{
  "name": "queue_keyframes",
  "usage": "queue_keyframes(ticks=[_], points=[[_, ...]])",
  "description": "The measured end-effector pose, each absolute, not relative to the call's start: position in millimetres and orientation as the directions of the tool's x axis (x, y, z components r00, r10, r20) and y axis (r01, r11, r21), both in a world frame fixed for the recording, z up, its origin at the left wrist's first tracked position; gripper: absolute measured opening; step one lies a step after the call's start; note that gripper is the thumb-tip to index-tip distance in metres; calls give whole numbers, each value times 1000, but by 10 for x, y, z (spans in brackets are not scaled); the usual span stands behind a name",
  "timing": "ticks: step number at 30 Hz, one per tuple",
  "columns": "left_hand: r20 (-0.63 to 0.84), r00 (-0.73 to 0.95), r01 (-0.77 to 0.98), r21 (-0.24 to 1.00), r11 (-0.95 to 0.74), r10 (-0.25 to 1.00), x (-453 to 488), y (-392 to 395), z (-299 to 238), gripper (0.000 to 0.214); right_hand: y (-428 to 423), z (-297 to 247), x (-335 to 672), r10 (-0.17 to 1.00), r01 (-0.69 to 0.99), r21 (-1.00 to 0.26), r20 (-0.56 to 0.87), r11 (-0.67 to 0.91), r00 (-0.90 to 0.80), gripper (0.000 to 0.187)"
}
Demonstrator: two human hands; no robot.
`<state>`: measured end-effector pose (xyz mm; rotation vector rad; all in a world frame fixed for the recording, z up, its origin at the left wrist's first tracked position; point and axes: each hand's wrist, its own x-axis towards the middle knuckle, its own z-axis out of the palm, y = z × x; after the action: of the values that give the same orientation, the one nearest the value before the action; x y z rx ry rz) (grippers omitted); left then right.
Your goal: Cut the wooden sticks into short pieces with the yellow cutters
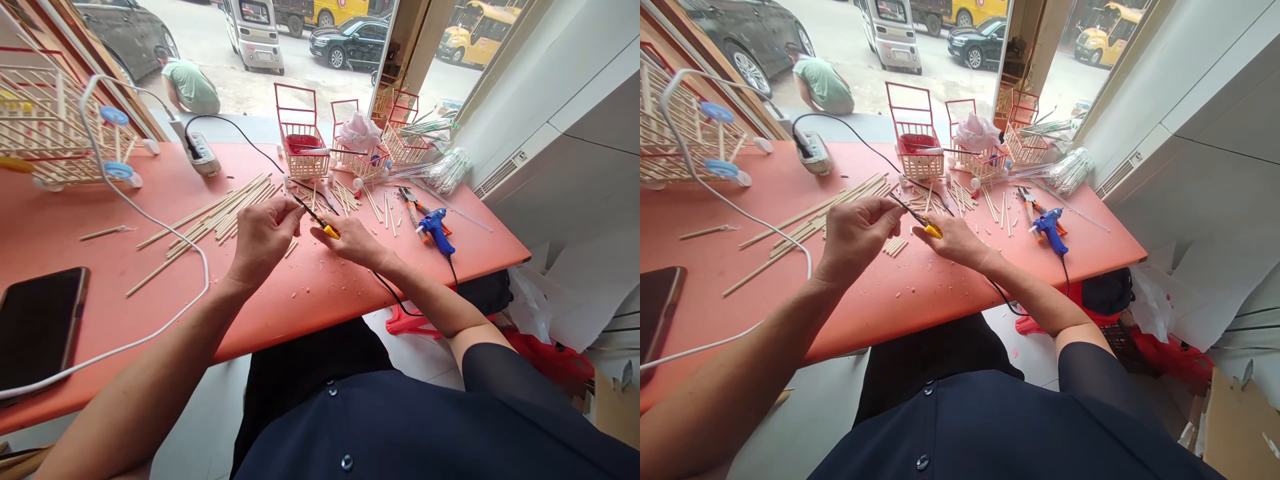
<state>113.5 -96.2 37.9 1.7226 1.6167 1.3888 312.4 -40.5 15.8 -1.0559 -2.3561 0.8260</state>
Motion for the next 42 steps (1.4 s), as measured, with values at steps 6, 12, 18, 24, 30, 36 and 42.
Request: queue_keyframes(ticks=[6, 12, 18, 24, 30, 36, 42], points=[[445, -78, 630, 716, -302, 892, 1079, -849, 450, 29, -458, 328, 3063, 800, 635, -603, 11, 484, -600, 63], [499, -56, 692, 644, -327, 865, 1037, -782, 277, 32, -467, 189, 2904, 847, 733, -475, 55, 487, -528, 52], [463, -130, 666, 696, -269, 877, 983, -686, 219, 34, -408, 178, 2766, 864, 788, -377, 79, 487, -497, 55], [409, -183, 626, 750, -214, 894, 944, -618, 136, 34, -348, 253, 2679, 875, 832, -291, 36, 471, -483, 54], [392, -187, 616, 761, -203, 901, 926, -665, 87, 33, -299, 257, 2722, 844, 794, -336, 5, 506, -536, 52], [351, -223, 559, 810, -176, 909, 975, -731, 89, 31, -291, 217, 2767, 844, 780, -377, 11, 501, -537, 50], [323, -244, 414, 887, -203, 914, 1033, -851, 161, 22, -214, 272, 2912, 761, 625, -562, 13, 543, -649, 48]])
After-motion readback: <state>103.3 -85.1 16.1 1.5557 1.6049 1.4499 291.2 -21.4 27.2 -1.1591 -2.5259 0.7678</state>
